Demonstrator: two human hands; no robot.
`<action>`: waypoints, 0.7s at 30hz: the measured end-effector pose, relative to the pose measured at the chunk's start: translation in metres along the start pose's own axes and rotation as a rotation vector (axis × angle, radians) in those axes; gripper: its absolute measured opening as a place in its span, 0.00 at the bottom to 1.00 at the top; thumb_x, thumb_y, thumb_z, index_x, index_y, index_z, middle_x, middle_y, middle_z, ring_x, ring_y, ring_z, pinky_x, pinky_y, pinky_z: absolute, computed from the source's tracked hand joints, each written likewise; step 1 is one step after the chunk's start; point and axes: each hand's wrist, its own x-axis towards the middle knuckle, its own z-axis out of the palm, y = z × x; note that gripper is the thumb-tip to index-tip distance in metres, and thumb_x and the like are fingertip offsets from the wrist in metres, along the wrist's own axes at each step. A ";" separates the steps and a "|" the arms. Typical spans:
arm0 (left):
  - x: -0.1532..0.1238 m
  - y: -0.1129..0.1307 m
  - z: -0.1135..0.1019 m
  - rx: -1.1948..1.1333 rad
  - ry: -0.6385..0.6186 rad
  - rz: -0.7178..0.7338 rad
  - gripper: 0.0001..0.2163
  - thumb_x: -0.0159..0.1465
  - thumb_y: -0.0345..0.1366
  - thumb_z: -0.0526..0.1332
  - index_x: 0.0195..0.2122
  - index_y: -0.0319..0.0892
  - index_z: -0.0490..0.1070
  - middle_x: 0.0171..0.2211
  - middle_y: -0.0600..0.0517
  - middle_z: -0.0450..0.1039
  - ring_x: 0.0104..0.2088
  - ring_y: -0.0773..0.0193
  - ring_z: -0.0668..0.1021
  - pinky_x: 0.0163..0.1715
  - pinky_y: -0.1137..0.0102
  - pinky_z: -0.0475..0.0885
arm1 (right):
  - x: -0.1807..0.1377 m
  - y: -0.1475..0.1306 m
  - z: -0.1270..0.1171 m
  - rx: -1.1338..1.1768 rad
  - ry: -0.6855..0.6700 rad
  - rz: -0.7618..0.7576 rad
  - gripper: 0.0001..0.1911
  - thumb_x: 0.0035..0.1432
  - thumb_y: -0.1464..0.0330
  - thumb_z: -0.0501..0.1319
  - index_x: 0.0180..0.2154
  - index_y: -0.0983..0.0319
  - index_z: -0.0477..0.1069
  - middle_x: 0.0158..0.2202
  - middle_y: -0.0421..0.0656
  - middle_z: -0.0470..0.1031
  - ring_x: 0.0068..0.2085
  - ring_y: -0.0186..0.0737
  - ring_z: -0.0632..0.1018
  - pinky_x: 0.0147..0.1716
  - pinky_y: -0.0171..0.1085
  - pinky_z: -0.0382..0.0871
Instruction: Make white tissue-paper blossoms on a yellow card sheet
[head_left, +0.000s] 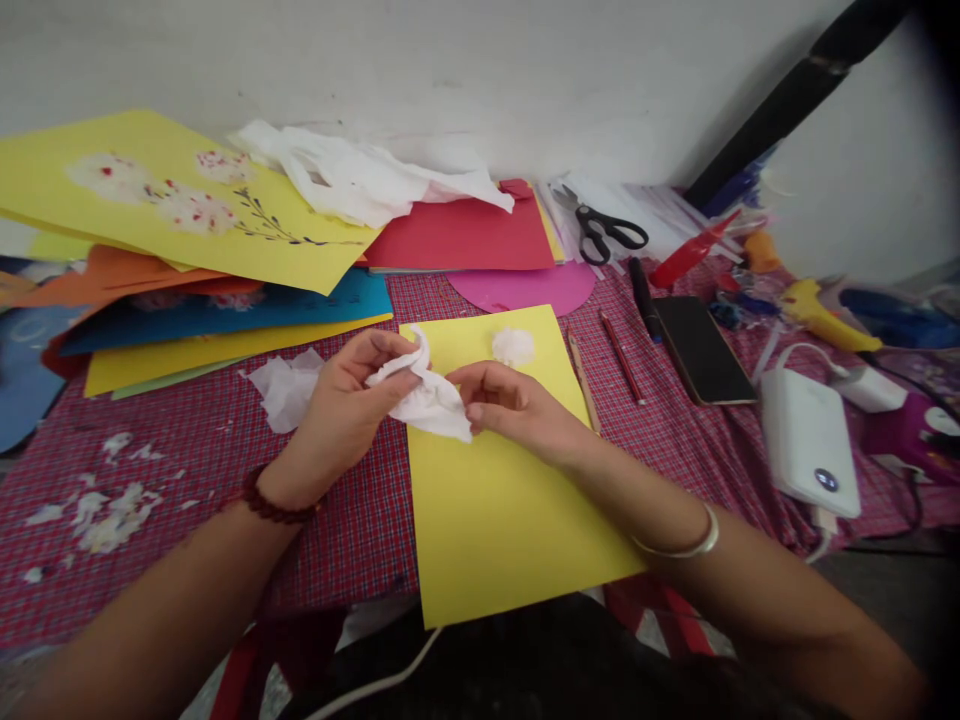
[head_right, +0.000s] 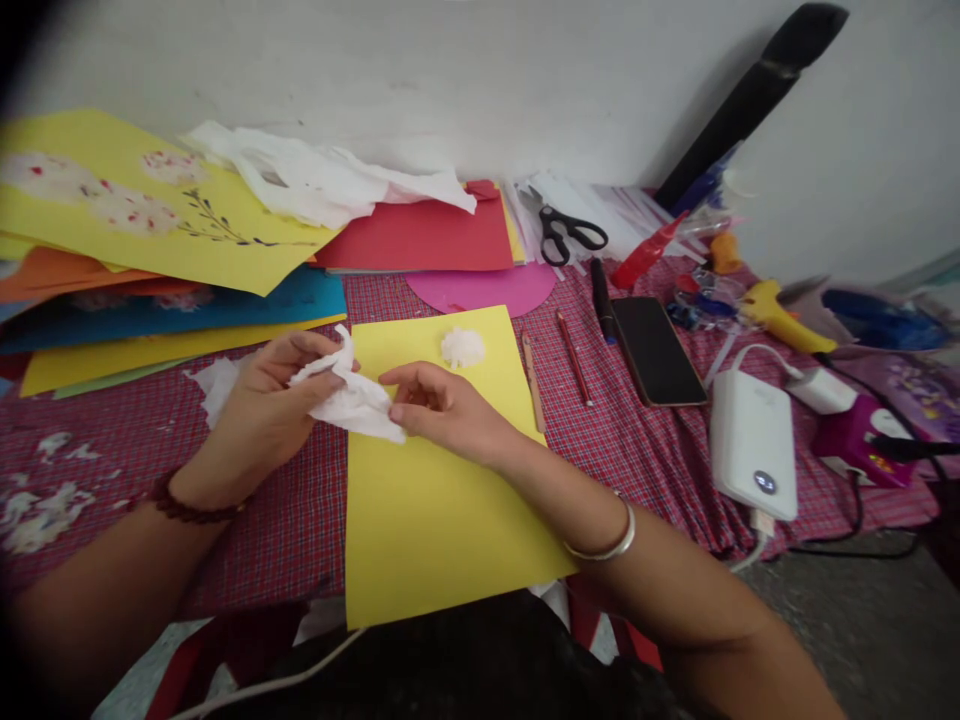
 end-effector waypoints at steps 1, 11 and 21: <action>-0.002 0.000 0.002 0.063 -0.019 0.020 0.11 0.52 0.33 0.69 0.36 0.44 0.70 0.34 0.54 0.74 0.32 0.66 0.75 0.32 0.71 0.70 | 0.000 0.000 0.001 0.020 -0.021 -0.003 0.18 0.53 0.62 0.68 0.44 0.60 0.71 0.34 0.39 0.73 0.33 0.34 0.73 0.34 0.36 0.69; -0.011 -0.010 0.013 0.121 -0.143 -0.044 0.11 0.55 0.35 0.69 0.38 0.41 0.73 0.34 0.52 0.77 0.33 0.64 0.77 0.34 0.70 0.73 | 0.002 0.000 0.005 0.105 0.275 -0.054 0.18 0.47 0.57 0.72 0.31 0.60 0.69 0.28 0.37 0.71 0.29 0.32 0.70 0.30 0.33 0.64; 0.006 -0.007 0.013 -0.380 0.096 -0.174 0.04 0.58 0.35 0.66 0.33 0.43 0.72 0.32 0.53 0.77 0.33 0.64 0.78 0.32 0.70 0.75 | 0.002 0.004 0.011 0.129 0.029 -0.109 0.18 0.47 0.61 0.72 0.37 0.58 0.69 0.37 0.39 0.74 0.39 0.37 0.75 0.44 0.38 0.70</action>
